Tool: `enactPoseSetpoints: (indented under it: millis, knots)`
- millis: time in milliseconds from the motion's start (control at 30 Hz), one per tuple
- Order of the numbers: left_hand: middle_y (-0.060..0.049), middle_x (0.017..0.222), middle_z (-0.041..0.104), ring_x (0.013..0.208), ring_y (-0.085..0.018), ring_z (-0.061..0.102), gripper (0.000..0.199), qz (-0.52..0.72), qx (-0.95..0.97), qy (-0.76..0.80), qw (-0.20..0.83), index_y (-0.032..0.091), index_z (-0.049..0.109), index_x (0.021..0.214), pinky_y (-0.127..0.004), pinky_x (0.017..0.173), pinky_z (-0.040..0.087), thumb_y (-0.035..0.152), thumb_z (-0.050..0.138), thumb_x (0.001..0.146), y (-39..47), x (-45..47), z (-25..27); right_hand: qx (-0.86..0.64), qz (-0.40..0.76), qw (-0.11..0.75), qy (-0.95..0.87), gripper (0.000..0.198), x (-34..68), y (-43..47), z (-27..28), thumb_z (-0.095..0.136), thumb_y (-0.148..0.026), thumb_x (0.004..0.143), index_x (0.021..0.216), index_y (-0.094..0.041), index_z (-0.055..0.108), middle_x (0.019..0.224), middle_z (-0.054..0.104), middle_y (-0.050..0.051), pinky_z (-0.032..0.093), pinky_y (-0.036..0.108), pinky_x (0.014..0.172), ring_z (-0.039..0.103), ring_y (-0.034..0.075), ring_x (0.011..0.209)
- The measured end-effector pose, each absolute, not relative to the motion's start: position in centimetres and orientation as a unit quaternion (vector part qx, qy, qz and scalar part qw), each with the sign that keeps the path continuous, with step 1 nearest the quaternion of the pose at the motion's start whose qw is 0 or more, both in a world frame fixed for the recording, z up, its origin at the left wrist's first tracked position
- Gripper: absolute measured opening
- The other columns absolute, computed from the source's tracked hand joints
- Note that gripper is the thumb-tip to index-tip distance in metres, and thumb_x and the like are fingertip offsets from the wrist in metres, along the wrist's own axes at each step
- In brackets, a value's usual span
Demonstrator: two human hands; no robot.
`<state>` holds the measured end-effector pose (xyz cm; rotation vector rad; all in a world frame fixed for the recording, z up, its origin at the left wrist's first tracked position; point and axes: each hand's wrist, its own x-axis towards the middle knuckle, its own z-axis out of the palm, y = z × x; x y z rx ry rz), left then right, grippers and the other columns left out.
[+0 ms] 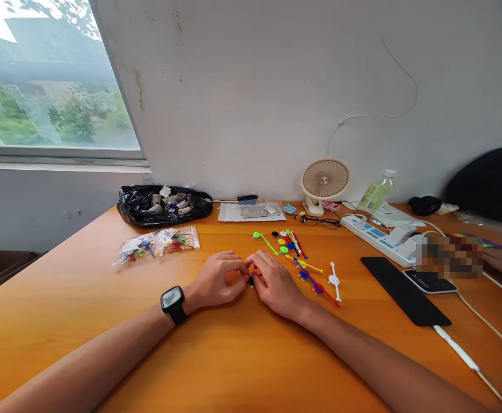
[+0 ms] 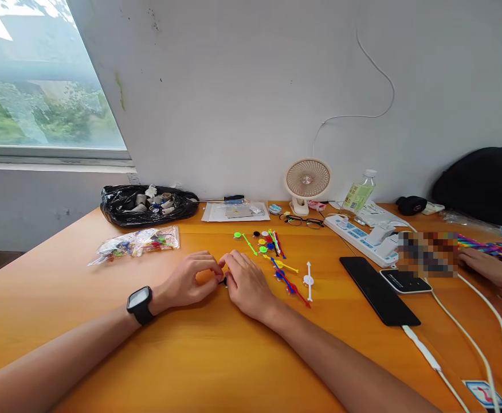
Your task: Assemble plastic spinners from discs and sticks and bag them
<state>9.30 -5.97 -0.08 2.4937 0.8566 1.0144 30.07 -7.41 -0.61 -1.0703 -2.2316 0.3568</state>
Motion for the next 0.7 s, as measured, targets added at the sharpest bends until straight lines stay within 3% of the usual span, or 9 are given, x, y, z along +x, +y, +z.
enactPoseSetpoints:
  millis: [133,300,467,600,700]
  knots:
    - [-0.003,0.084,0.073,0.078,-0.018,0.064,0.012,0.385,0.853,0.318,0.151,0.021,0.07,0.085,-0.032,0.076,0.049,0.019,0.062,0.094,-5.9,9.3,-0.2,-0.401,0.078,0.287,-0.867,0.027,30.2,-7.6,-0.7,0.048,-0.004,0.098,0.112,-0.021,0.061,0.11,0.067,0.007,0.047,0.037,0.089,0.058,0.024,0.102]
    - [-0.004,0.076,0.068,0.074,-0.018,0.059,0.028,0.425,0.817,0.371,0.117,0.02,0.064,0.077,-0.031,0.071,0.045,0.029,0.057,0.103,-5.5,9.1,-0.3,-0.344,0.039,0.284,-0.894,0.023,30.6,-8.6,0.3,0.051,-0.01,0.101,0.118,-0.02,0.063,0.117,0.07,0.009,0.044,0.042,0.096,0.057,0.026,0.11]
    - [-0.005,0.08,0.071,0.077,-0.018,0.062,0.036,0.431,0.802,0.391,0.135,0.019,0.066,0.08,-0.032,0.074,0.046,0.033,0.049,0.108,-5.3,8.9,-0.3,-0.272,0.014,0.206,-0.94,0.014,30.7,-9.7,1.3,0.055,-0.02,0.104,0.105,-0.022,0.068,0.122,0.072,0.008,0.042,0.044,0.103,0.056,0.028,0.124]
    - [-0.004,0.082,0.072,0.08,-0.018,0.063,0.04,0.426,0.804,0.387,0.15,0.019,0.069,0.083,-0.033,0.078,0.047,0.035,0.044,0.11,-5.4,8.9,-0.2,-0.304,0.031,0.268,-0.914,0.018,31.0,-9.6,1.7,0.063,-0.031,0.101,0.117,-0.022,0.067,0.124,0.073,0.009,0.043,0.045,0.105,0.058,0.028,0.122]
    - [-0.004,0.083,0.072,0.081,-0.019,0.064,0.041,0.425,0.804,0.385,0.155,0.02,0.069,0.083,-0.033,0.079,0.047,0.037,0.044,0.11,-5.5,8.9,-0.2,-0.353,0.045,0.335,-0.872,0.024,31.5,-9.1,1.7,0.06,-0.028,0.101,0.124,-0.021,0.064,0.123,0.073,0.009,0.046,0.043,0.103,0.062,0.027,0.116]
